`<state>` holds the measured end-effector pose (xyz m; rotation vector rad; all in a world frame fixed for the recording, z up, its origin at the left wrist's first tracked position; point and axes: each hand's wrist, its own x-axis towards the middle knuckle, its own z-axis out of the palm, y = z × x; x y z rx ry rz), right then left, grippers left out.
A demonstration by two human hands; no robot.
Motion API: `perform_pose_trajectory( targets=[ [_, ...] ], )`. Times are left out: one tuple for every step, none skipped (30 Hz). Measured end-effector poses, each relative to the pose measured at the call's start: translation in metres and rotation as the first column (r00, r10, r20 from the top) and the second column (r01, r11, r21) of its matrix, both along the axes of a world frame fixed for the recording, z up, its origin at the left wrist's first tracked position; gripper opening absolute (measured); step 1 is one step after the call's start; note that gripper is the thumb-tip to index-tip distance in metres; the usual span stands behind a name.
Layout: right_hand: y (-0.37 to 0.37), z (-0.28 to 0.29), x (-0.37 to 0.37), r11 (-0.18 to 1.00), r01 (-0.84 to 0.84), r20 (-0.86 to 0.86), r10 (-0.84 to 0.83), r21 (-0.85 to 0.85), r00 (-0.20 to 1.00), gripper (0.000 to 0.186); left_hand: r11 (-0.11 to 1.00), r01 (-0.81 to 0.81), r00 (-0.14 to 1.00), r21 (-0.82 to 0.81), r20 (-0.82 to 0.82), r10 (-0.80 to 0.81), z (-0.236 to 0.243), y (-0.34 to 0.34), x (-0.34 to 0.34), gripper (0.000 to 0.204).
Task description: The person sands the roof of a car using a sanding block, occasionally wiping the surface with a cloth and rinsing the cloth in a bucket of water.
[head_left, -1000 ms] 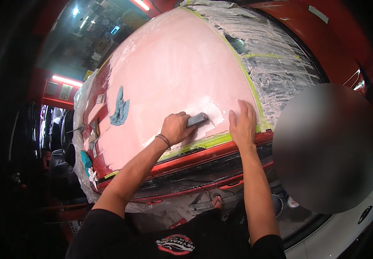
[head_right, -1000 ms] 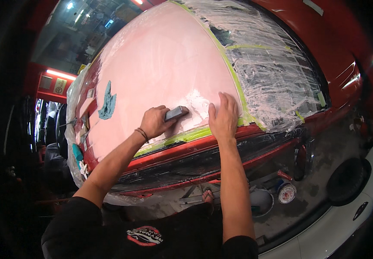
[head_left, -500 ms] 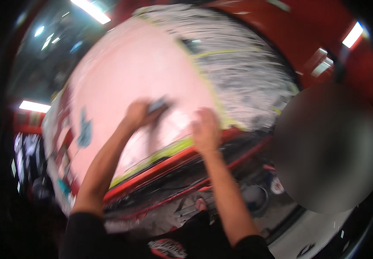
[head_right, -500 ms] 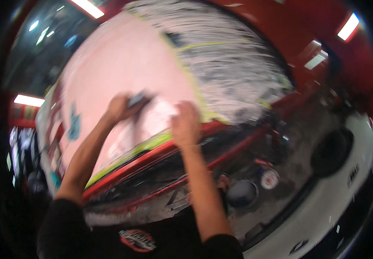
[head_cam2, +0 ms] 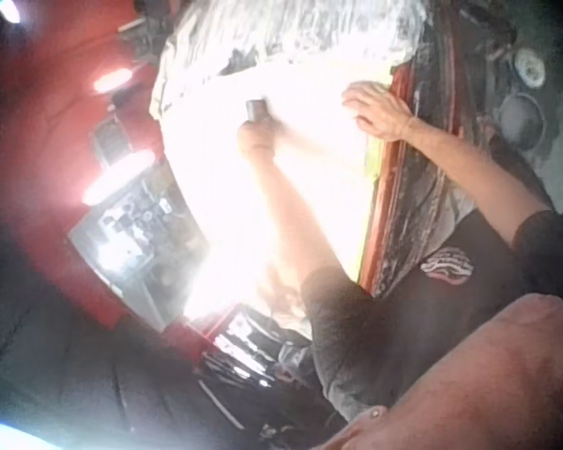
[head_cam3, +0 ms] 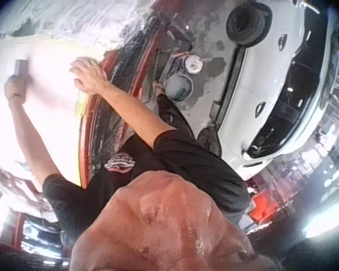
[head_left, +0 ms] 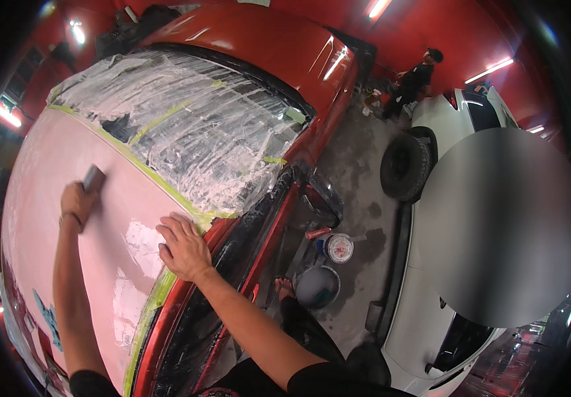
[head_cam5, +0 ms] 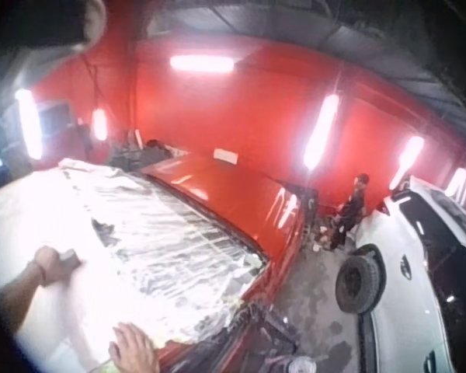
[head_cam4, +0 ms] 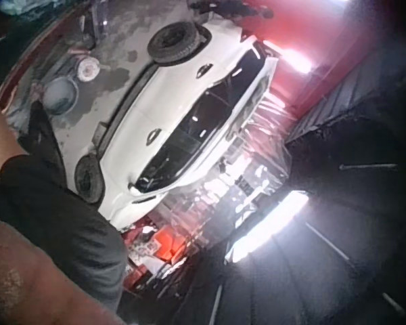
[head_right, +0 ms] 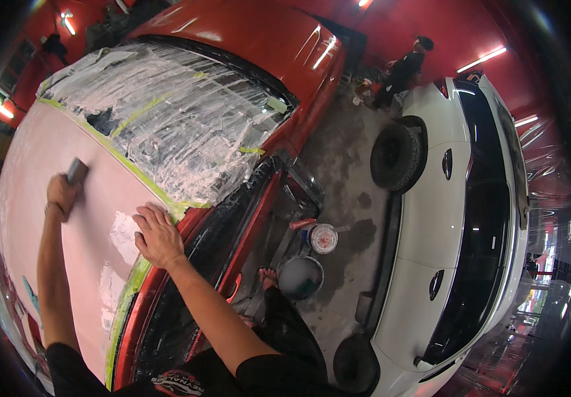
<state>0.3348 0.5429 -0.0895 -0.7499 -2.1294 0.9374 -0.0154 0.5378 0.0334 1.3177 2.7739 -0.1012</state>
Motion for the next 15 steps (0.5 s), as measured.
perform_pose_trajectory(
  targets=[
    [0.006, -0.006, 0.01, 1.0, 0.02, 0.042, -0.02, -0.003, 0.999, 0.045, 0.999, 0.026, 0.999, -0.021, 0.038, -0.025, -0.017, -0.004, 0.027, 0.053],
    [0.017, -0.014, 0.026, 0.998, 0.055, 0.092, -0.055, 0.004, 0.994, 0.045, 0.996, 0.09, 0.994, -0.011, 0.059, -0.089, -0.031, -0.01, 0.067, 0.061],
    [0.022, -0.013, 0.028, 0.998, 0.06, 0.097, -0.061, 0.008, 0.993, 0.045, 0.992, 0.123, 0.989, 0.011, 0.086, -0.123, -0.033, -0.038, 0.093, 0.057],
    [0.018, -0.009, 0.022, 0.999, 0.047, 0.083, -0.047, 0.0, 0.995, 0.045, 0.989, 0.14, 0.984, 0.05, 0.109, -0.144, -0.032, -0.086, 0.115, 0.053],
    [0.016, -0.006, 0.015, 0.999, 0.034, 0.07, -0.033, -0.012, 0.997, 0.046, 0.985, 0.152, 0.98, 0.083, 0.115, -0.161, -0.03, -0.13, 0.134, 0.05],
    [0.016, -0.005, 0.012, 1.0, 0.019, 0.074, -0.018, -0.012, 0.997, 0.047, 0.982, 0.163, 0.978, 0.101, 0.116, -0.174, -0.028, -0.157, 0.146, 0.047],
    [0.015, -0.004, 0.011, 1.0, 0.017, 0.072, -0.016, -0.015, 0.997, 0.047, 0.982, 0.153, 0.976, 0.114, 0.136, -0.168, -0.023, -0.172, 0.158, 0.046],
    [0.015, -0.002, 0.007, 1.0, 0.009, 0.068, -0.008, -0.011, 0.998, 0.048, 0.979, 0.167, 0.979, 0.117, 0.094, -0.178, -0.023, -0.171, 0.147, 0.049],
    [0.013, -0.002, 0.004, 1.0, -0.012, 0.074, 0.012, -0.007, 0.997, 0.048, 0.978, 0.169, 0.982, 0.119, 0.061, -0.177, -0.028, -0.17, 0.134, 0.051],
    [0.009, -0.005, 0.003, 1.0, -0.012, 0.091, 0.011, 0.009, 0.996, 0.05, 0.978, 0.17, 0.983, 0.119, 0.044, -0.176, -0.025, -0.157, 0.135, 0.053],
    [0.011, -0.012, 0.005, 0.999, -0.007, 0.097, 0.003, 0.039, 0.995, 0.05, 0.997, 0.062, 0.993, 0.055, 0.096, -0.067, -0.023, -0.125, 0.121, 0.062],
    [0.013, -0.013, 0.004, 0.998, -0.018, 0.089, 0.013, 0.056, 0.996, 0.05, 0.996, 0.08, 0.992, 0.042, 0.092, -0.083, -0.044, -0.114, 0.075, 0.069],
    [0.023, -0.02, 0.013, 0.997, -0.019, 0.1, 0.011, 0.077, 0.995, 0.051, 0.998, -0.055, 0.964, -0.043, 0.258, 0.065, -0.036, -0.056, 0.072, 0.068],
    [0.017, -0.007, 0.0, 0.997, -0.015, 0.021, 0.013, 0.074, 1.0, 0.051, 0.994, -0.091, 0.983, -0.056, 0.153, 0.099, -0.002, -0.038, 0.046, 0.065],
    [0.02, -0.007, 0.011, 0.997, -0.025, -0.021, 0.026, 0.07, 0.999, 0.051, 0.995, -0.084, 0.992, -0.06, 0.091, 0.089, 0.003, -0.015, 0.038, 0.062]
  ],
)
